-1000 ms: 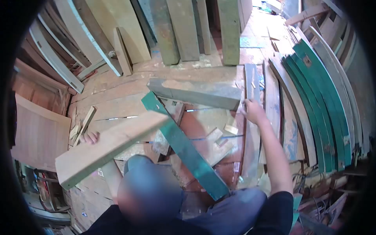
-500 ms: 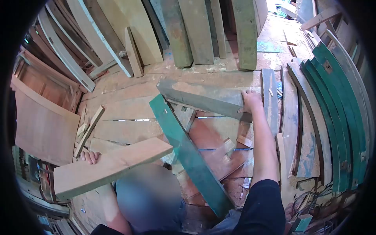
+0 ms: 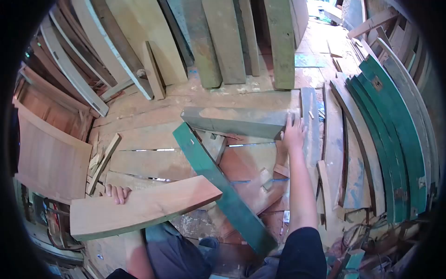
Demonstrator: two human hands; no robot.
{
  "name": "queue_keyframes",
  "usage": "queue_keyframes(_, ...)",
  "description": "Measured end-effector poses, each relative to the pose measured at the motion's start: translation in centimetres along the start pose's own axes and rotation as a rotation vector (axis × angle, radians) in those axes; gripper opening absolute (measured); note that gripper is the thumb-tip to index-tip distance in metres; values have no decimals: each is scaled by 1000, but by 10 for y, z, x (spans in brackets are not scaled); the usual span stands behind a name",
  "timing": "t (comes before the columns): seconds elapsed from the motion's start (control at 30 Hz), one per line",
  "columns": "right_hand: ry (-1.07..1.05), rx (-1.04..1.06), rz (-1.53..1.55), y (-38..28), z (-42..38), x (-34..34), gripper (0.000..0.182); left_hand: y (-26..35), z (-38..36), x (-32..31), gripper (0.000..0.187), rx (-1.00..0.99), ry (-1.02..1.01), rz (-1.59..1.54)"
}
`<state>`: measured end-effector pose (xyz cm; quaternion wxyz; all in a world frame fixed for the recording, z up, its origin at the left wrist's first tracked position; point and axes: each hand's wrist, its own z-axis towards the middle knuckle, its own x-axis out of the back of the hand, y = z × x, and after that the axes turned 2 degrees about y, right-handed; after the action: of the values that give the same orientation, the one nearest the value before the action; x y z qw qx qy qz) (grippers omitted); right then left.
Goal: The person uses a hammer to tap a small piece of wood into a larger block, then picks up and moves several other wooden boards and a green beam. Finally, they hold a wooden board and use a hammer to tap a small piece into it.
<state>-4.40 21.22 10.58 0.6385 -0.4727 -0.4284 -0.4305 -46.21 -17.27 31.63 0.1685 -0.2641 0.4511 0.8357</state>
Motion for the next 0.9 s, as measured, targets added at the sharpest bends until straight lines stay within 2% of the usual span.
queue_keyframes(0.1, -99, 159, 40, 21, -48, 17, 81, -8, 4, -42, 43, 23, 280, 34)
queue_keyframes(0.13, -152, 214, 37, 36, -69, 19, 82, 0, 6, -54, 43, 59, 296, 69)
queue_keyframes(0.2, -379, 145, 11, 56, -121, 46, 80, 21, 15, -80, 43, 138, 312, 145)
queue_keyframes(0.27, -606, 26, -25, 77, -180, 91, 75, 80, 16, -103, 42, 213, 546, 520)
queue_keyframes(0.33, -845, -62, 53, 109, -243, 145, 69, 123, 69, -181, 44, 122, 719, 527)
queue_keyframes(0.37, -950, -1, -51, 123, -273, 175, 65, 143, 92, -205, 44, 66, 690, 451)
queue_keyframes(0.4, -1087, -198, -44, 122, -295, 218, 68, 164, 115, -229, 44, 14, 657, 375)
queue_keyframes(0.43, -1198, -231, -20, 130, -320, 255, 72, 214, 112, -207, 40, 37, 524, 403)
queue_keyframes(0.47, -1047, -210, 52, 157, -377, 271, 78, 258, 111, -194, 37, 49, 386, 436)
queue_keyframes(0.5, -1015, -267, -8, 163, -418, 306, 67, 291, 113, -194, 38, 31, 455, 452)
queue_keyframes(0.57, -1458, -405, -148, 182, -476, 350, 67, 343, 126, -195, 41, -1, 575, 479)
queue_keyframes(0.6, -1648, -553, -167, 175, -487, 380, 69, 359, 140, -206, 51, -10, 766, 423)
queue_keyframes(0.67, -1554, -332, -138, 159, -527, 431, 63, 397, 134, -184, 55, 91, 712, 445)
queue_keyframes(0.77, -1511, -871, 277, 132, -561, 479, 50, 426, 130, -148, 60, 150, 687, 452)
queue_keyframes(0.8, -1497, -935, 323, 135, -549, 474, 47, 427, 127, -137, 61, 140, 684, 446)
queue_keyframes(0.87, -1455, -1106, 416, 142, -540, 477, 40, 439, 105, -113, 62, 118, 927, 521)
queue_keyframes(0.9, -1426, -1153, 325, 114, -505, 488, 42, 442, 107, -110, 62, 92, 1077, 523)
